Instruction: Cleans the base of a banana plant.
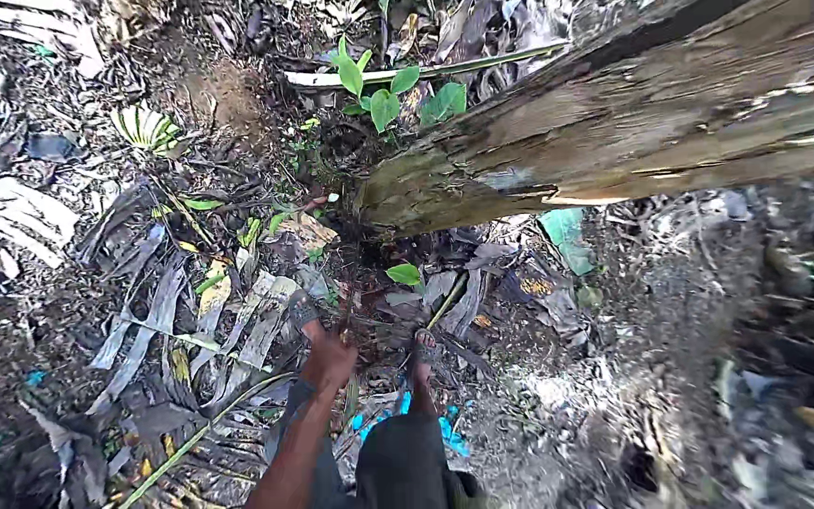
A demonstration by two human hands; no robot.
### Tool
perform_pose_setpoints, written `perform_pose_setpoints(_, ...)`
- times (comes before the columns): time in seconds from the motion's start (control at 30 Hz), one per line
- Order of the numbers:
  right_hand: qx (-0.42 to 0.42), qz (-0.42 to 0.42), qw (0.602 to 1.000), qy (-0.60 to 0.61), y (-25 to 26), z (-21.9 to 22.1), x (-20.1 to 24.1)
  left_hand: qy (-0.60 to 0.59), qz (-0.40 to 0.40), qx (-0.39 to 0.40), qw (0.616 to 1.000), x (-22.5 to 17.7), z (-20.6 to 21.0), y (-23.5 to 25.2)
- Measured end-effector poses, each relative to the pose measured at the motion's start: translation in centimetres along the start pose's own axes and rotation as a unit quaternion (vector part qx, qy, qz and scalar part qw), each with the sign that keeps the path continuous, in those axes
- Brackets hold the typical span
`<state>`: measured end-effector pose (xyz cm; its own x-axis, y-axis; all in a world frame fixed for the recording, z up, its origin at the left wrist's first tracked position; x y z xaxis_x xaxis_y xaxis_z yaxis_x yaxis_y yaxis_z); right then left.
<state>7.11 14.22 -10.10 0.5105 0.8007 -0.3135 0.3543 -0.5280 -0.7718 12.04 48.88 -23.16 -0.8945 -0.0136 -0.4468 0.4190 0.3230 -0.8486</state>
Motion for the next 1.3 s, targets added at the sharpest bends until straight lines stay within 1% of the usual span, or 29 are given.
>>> perform_pose_setpoints(0.03,0.004,0.004,0.999,-0.038,-0.9,-0.3,1.3,0.011,0.029,0.014,0.999,2.2,-2.2,-1.5)
perform_pose_setpoints(0.1,-0.010,-0.012,0.998,-0.064,-2.4,-0.9,4.1,0.052,0.083,0.057,0.994,5.8,-7.4,-3.2)
perform_pose_setpoints(0.17,-0.025,-0.068,0.997,-0.030,-2.4,-1.2,8.6,0.140,0.141,0.088,0.976,7.6,-13.3,-1.9)
perform_pose_setpoints(0.2,-0.026,-0.105,0.994,-0.002,-2.4,-1.4,11.0,0.180,0.165,0.109,0.964,7.6,-16.0,-0.9)
perform_pose_setpoints(0.27,-0.019,-0.182,0.981,0.067,-2.5,-1.0,16.2,0.231,0.220,0.153,0.935,5.9,-20.0,1.7)
perform_pose_setpoints(0.33,0.008,-0.233,0.964,0.127,-3.6,0.2,20.9,0.258,0.275,0.187,0.907,2.9,-21.6,5.2)
perform_pose_setpoints(0.37,0.029,-0.248,0.957,0.146,-4.5,1.1,22.8,0.277,0.283,0.208,0.894,1.3,-21.7,7.3)
perform_pose_setpoints(0.43,0.077,-0.266,0.947,0.162,-6.3,3.5,25.2,0.323,0.253,0.241,0.880,-0.8,-21.0,12.7)
perform_pose_setpoints(0.5,0.124,-0.293,0.935,0.158,-8.1,5.6,26.4,0.392,0.178,0.231,0.872,-0.2,-19.7,18.2)
perform_pose_setpoints(0.53,0.145,-0.307,0.929,0.149,-8.6,6.5,26.4,0.422,0.134,0.222,0.869,0.3,-18.6,20.2)
perform_pose_setpoints(0.57,0.162,-0.309,0.927,0.135,-9.0,7.4,26.0,0.433,0.098,0.224,0.867,1.0,-17.5,20.9)
perform_pose_setpoints(0.6,0.173,-0.303,0.929,0.121,-9.1,7.9,25.3,0.423,0.078,0.232,0.873,1.6,-16.4,20.3)
perform_pose_setpoints(0.63,0.180,-0.294,0.933,0.109,-9.0,8.1,24.7,0.397,0.068,0.239,0.883,1.6,-15.4,18.6)
perform_pose_setpoints(0.7,0.182,-0.271,0.941,0.094,-8.6,8.6,23.9,0.336,0.041,0.240,0.910,0.3,-14.5,13.0)
perform_pose_setpoints(0.77,0.185,-0.245,0.949,0.067,-8.0,8.9,22.4,0.270,0.014,0.241,0.932,-0.2,-14.0,6.2)
perform_pose_setpoints(0.8,0.178,-0.240,0.953,0.052,-7.4,8.8,22.1,0.271,0.025,0.244,0.931,0.0,-14.0,4.3)
perform_pose_setpoints(0.83,0.168,-0.237,0.956,0.043,-6.8,8.8,21.8,0.293,0.051,0.253,0.921,0.7,-14.3,3.5)
perform_pose_setpoints(0.87,0.161,-0.233,0.958,0.041,-6.5,8.7,21.7,0.315,0.092,0.261,0.908,1.5,-14.6,3.4)
perform_pose_setpoints(0.93,0.154,-0.228,0.961,0.039,-6.2,8.3,22.3,0.334,0.172,0.274,0.885,1.8,-15.0,5.1)
perform_pose_setpoints(1.0,0.153,-0.228,0.961,0.023,-6.0,7.6,23.3,0.345,0.217,0.275,0.871,0.9,-14.6,8.9)
perform_pose_setpoints(1.03,0.154,-0.230,0.961,0.023,-6.1,7.5,23.8,0.357,0.216,0.268,0.868,0.7,-14.5,11.4)
perform_pose_setpoints(1.07,0.158,-0.231,0.960,0.032,-6.4,7.4,24.1,0.374,0.191,0.257,0.870,0.7,-14.5,13.9)
perform_pose_setpoints(1.1,0.159,-0.232,0.958,0.047,-6.7,7.1,24.2,0.393,0.146,0.243,0.875,0.9,-14.3,16.2)
perform_pose_setpoints(1.17,0.155,-0.235,0.956,0.087,-6.6,6.4,24.3,0.397,0.037,0.237,0.886,0.3,-13.3,19.4)
perform_pose_setpoints(1.2,0.154,-0.235,0.954,0.107,-6.6,6.1,24.2,0.369,0.011,0.248,0.896,0.1,-12.9,19.4)
perform_pose_setpoints(1.23,0.153,-0.231,0.954,0.112,-6.4,5.8,23.7,0.316,0.001,0.257,0.913,0.3,-12.3,18.1)
perform_pose_setpoints(1.3,0.153,-0.224,0.958,0.095,-5.8,6.3,23.0,0.178,-0.036,0.283,0.942,0.8,-11.9,13.6)
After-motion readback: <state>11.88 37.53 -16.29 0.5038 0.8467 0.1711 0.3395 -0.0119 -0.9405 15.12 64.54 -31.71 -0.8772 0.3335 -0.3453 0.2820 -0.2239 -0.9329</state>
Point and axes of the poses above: each hand's wrist, its own y-axis towards the middle knuckle, its own z-axis out of the palm, x = y × z, the point moved 2 cm from there along y, towards the middle knuckle, and after that the axes turned 9 degrees about z, right-handed, at the moved point
